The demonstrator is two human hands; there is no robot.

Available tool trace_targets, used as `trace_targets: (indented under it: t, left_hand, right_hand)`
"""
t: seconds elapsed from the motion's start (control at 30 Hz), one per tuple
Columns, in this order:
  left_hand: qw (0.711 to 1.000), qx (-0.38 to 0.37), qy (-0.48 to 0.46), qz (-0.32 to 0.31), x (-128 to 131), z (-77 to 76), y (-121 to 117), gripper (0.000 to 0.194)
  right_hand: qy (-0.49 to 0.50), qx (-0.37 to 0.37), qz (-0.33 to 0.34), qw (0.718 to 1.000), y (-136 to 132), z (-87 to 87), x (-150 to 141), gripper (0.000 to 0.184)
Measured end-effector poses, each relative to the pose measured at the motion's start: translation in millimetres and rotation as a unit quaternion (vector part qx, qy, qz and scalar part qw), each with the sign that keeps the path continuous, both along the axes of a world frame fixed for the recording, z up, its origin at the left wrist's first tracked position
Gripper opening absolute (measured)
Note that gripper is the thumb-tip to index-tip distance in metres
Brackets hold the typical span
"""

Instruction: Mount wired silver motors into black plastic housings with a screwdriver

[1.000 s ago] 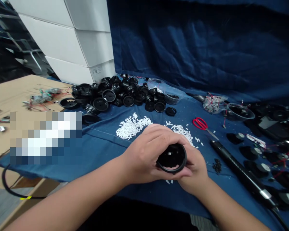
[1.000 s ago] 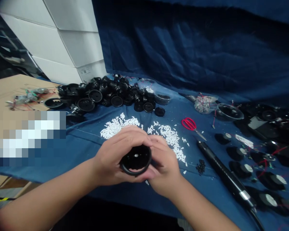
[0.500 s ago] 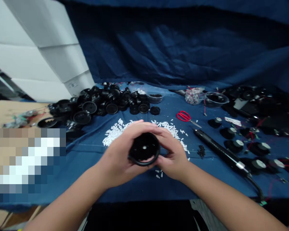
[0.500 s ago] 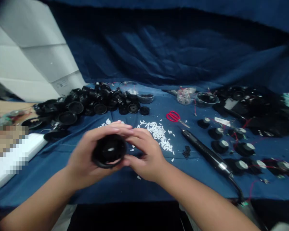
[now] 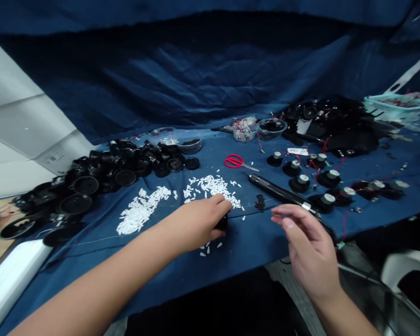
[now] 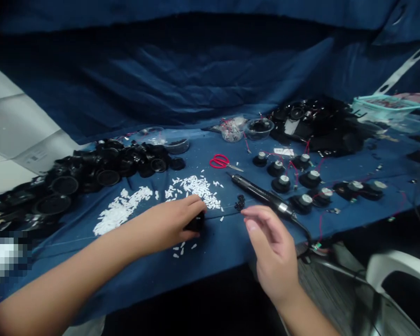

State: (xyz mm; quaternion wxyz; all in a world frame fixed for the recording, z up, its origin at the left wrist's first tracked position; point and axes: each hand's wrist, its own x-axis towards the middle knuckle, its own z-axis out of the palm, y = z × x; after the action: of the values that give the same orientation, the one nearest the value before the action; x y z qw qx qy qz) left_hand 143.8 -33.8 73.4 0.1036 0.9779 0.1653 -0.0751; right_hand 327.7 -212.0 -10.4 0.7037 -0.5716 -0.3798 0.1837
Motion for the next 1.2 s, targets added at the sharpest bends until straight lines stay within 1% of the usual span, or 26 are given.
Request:
trace_targets:
  t: [0.1, 0.2, 0.3, 0.37, 0.4, 0.47, 0.53, 0.6, 0.63, 0.67, 0.73, 0.77, 0.83, 0.87, 0.9, 0.93, 0.97, 1.03, 1.1, 1.13, 1.2]
  left_hand:
    - [1.0, 0.004, 0.007, -0.002, 7.3, -11.8, -1.2, 0.04]
    - [1.0, 0.002, -0.008, 0.004, -0.2, -15.4, -1.9, 0.052]
    - [0.999, -0.014, -0.032, -0.014, -4.3, -11.2, -3.2, 0.07]
    - [0.998, -0.022, -0.044, -0.029, 7.5, -4.5, -2.8, 0.075]
    - [0.998, -0.026, -0.054, -0.036, 19.7, -1.0, -1.6, 0.073]
    - [0.995, -0.027, -0.077, -0.061, 56.0, 3.3, 3.1, 0.059]
    - [0.988, -0.003, -0.09, -0.126, 101.6, 1.3, 10.4, 0.041]
    - [0.98, -0.004, -0.073, -0.183, 145.1, -7.2, 18.4, 0.039]
    - [0.978, -0.003, -0.059, -0.202, 162.7, -12.8, 22.1, 0.04]
    - [0.976, 0.0, -0.049, -0.214, 176.3, -18.3, 25.4, 0.04]
    - [0.973, 0.009, -0.037, -0.229, 191.2, -26.4, 30.8, 0.035]
    - [0.971, 0.013, -0.037, -0.235, 193.0, -27.6, 32.6, 0.032]
    - [0.967, 0.013, -0.044, -0.249, 189.3, -23.6, 33.7, 0.03]
    - [0.966, 0.01, -0.05, -0.255, 185.5, -18.9, 32.5, 0.031]
    - [0.964, 0.005, -0.055, -0.259, 181.3, -13.0, 29.7, 0.033]
    - [0.962, -0.003, -0.063, -0.264, 177.1, -6.7, 25.3, 0.034]
    - [0.96, -0.013, -0.072, -0.271, 173.2, -0.6, 19.4, 0.036]
    - [0.951, -0.03, -0.096, -0.294, 165.6, 9.9, 4.5, 0.039]
    - [0.939, -0.042, -0.135, -0.313, 155.7, 17.5, -10.4, 0.043]
    - [0.937, -0.045, -0.16, -0.308, 148.8, 20.5, -16.3, 0.042]
    - [0.941, -0.048, -0.201, -0.269, 129.3, 24.9, -22.9, 0.028]
  right_hand:
    - [0.008, -0.013, -0.002, 1.0, -17.3, -9.5, 4.4, 0.018]
    - [0.014, -0.026, -0.004, 1.0, -27.6, -13.8, 9.2, 0.017]
    - [0.049, -0.027, 0.003, 0.998, -30.0, -16.9, 12.5, 0.017]
    - [0.066, -0.023, 0.007, 0.998, -28.0, -18.0, 13.4, 0.016]
    - [0.069, -0.021, 0.007, 0.997, -26.4, -18.0, 13.5, 0.015]
    - [0.071, -0.022, 0.006, 0.997, -22.9, -17.5, 13.2, 0.014]
    - [0.088, -0.028, 0.009, 0.996, -19.6, -16.5, 12.5, 0.015]
    - [0.135, -0.037, 0.012, 0.99, -17.6, -15.5, 12.2, 0.02]
    - [0.171, -0.038, 0.013, 0.985, -17.3, -14.8, 12.3, 0.023]
    - [0.214, -0.037, 0.014, 0.976, -17.4, -14.0, 12.7, 0.027]
    - [0.311, -0.021, 0.018, 0.95, -18.6, -11.7, 14.2, 0.034]
    - [0.358, -0.009, 0.021, 0.933, -19.4, -10.2, 15.5, 0.036]
    - [0.433, 0.01, 0.027, 0.901, -20.3, -7.5, 19.3, 0.038]
    - [0.455, 0.02, 0.03, 0.89, -20.1, -6.4, 21.8, 0.037]
    - [0.462, 0.033, 0.027, 0.886, -19.3, -5.7, 24.6, 0.037]
    - [0.454, 0.048, 0.018, 0.89, -17.9, -5.2, 27.7, 0.037]
    - [0.431, 0.066, 0.002, 0.9, -15.8, -5.0, 30.8, 0.037]
    - [0.353, 0.107, -0.041, 0.929, -10.5, -4.4, 36.7, 0.036]
    - [0.28, 0.149, -0.075, 0.946, -5.8, -3.2, 41.9, 0.029]
    - [0.26, 0.164, -0.084, 0.948, -4.8, -2.4, 44.5, 0.025]
    - [0.249, 0.186, -0.103, 0.945, -7.1, -1.3, 50.6, 0.018]
